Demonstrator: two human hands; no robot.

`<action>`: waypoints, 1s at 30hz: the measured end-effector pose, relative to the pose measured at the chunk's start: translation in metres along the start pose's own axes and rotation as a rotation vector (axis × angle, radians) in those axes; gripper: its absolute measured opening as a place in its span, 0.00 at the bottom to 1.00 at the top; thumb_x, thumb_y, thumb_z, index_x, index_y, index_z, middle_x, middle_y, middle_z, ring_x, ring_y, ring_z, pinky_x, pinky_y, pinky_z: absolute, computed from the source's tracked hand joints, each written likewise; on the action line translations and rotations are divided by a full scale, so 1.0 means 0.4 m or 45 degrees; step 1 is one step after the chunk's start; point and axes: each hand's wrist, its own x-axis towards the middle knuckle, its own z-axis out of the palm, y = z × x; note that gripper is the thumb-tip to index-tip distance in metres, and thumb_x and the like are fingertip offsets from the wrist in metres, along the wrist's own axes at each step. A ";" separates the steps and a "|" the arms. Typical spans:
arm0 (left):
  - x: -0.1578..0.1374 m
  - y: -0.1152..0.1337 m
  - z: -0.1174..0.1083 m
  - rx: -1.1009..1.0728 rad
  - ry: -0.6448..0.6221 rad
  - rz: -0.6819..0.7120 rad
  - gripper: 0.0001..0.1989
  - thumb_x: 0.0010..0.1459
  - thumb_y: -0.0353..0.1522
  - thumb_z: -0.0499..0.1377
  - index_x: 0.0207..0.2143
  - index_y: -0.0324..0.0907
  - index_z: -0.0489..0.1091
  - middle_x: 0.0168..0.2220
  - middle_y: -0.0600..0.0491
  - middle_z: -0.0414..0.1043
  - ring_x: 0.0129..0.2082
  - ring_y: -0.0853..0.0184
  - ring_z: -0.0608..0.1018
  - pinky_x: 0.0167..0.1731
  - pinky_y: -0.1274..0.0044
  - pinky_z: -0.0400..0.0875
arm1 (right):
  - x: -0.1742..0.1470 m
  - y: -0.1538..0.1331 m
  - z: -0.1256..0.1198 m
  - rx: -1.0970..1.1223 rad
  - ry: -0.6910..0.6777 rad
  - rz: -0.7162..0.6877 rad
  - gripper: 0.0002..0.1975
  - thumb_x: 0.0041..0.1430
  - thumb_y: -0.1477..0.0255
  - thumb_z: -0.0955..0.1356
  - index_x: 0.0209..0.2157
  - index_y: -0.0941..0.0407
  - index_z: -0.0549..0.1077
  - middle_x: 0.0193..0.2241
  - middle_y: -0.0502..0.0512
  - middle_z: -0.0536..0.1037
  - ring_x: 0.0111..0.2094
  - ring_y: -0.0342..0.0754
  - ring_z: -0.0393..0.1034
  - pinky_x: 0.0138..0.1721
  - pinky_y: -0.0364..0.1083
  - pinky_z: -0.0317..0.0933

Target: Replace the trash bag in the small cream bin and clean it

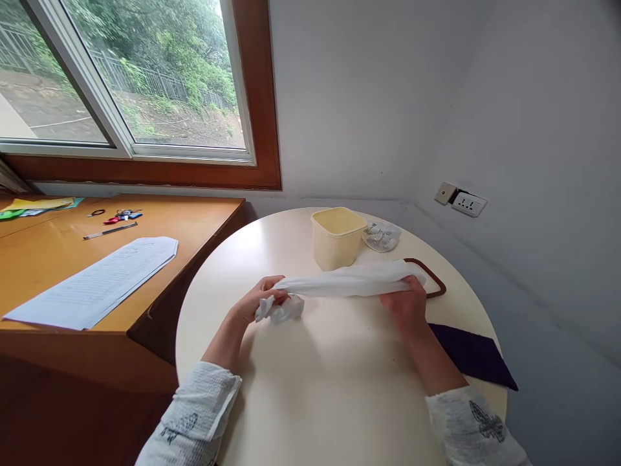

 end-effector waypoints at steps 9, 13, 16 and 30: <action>0.006 -0.019 -0.066 -0.600 0.498 0.320 0.20 0.46 0.48 0.58 0.17 0.44 0.59 0.12 0.60 0.50 0.16 0.73 0.58 0.30 0.69 0.68 | -0.025 -0.001 0.029 0.264 -0.197 0.279 0.06 0.49 0.70 0.65 0.31 0.53 0.70 0.32 0.49 0.73 0.38 0.46 0.68 0.42 0.47 0.64; 0.009 -0.025 -0.090 -0.810 0.797 0.404 0.13 0.48 0.45 0.58 0.23 0.46 0.65 0.19 0.58 0.63 0.24 0.69 0.68 0.33 0.70 0.68 | -0.024 0.003 0.017 0.264 -0.215 0.302 0.04 0.50 0.69 0.65 0.29 0.53 0.70 0.26 0.48 0.69 0.30 0.43 0.66 0.37 0.45 0.63; 0.016 -0.037 -0.101 -0.810 0.992 0.371 0.13 0.46 0.44 0.58 0.22 0.45 0.64 0.21 0.57 0.66 0.30 0.66 0.72 0.34 0.72 0.68 | -0.026 0.007 0.018 0.216 -0.221 0.301 0.04 0.49 0.68 0.65 0.28 0.53 0.70 0.25 0.48 0.68 0.29 0.44 0.65 0.36 0.46 0.62; 0.046 -0.056 -0.091 -0.504 1.010 -0.040 0.15 0.41 0.39 0.62 0.23 0.44 0.57 0.15 0.61 0.57 0.14 0.74 0.64 0.16 0.80 0.62 | -0.032 0.017 0.031 0.248 -0.246 0.362 0.04 0.49 0.71 0.65 0.27 0.55 0.71 0.23 0.48 0.65 0.28 0.42 0.62 0.34 0.44 0.60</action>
